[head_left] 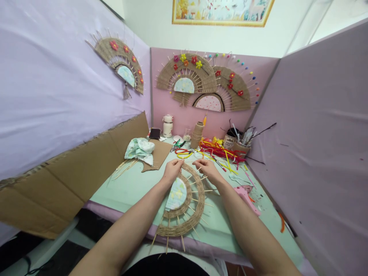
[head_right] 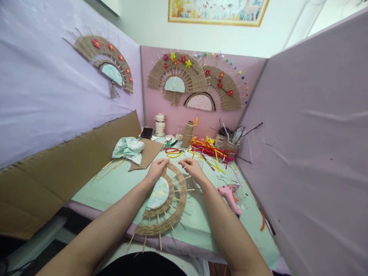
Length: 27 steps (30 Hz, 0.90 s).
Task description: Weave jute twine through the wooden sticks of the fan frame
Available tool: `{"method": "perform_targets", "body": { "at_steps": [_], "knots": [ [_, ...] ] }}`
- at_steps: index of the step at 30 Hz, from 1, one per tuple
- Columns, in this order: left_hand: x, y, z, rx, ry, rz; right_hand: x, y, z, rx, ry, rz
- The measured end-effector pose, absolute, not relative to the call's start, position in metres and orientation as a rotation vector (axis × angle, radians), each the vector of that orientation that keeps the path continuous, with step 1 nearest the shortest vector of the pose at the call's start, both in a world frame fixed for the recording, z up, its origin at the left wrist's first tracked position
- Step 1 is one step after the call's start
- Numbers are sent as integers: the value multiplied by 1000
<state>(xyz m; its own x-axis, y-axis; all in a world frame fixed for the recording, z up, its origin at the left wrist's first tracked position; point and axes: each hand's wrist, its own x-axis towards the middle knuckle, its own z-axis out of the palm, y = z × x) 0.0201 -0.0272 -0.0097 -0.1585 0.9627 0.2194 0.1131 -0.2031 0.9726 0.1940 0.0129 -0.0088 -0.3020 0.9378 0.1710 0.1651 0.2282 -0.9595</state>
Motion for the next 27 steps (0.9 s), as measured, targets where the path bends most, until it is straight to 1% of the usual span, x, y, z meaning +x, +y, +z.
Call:
{"method": "perform_targets", "body": {
  "at_steps": [8,16,24,27],
  "knots": [
    [23,-28,-10,1428,1233,1387,194,11,-4,-922,-1502,1218],
    [17,-23,-13,1347,1239,1428,198,12,0,-932,-1582,1095],
    [12,-16,-16,1110,1083,1519,196,10,-4,-882,-1649,1316],
    [12,-17,-15,1080,1128,1555,193,4,-3,-916,-1716,1397]
  ]
}}
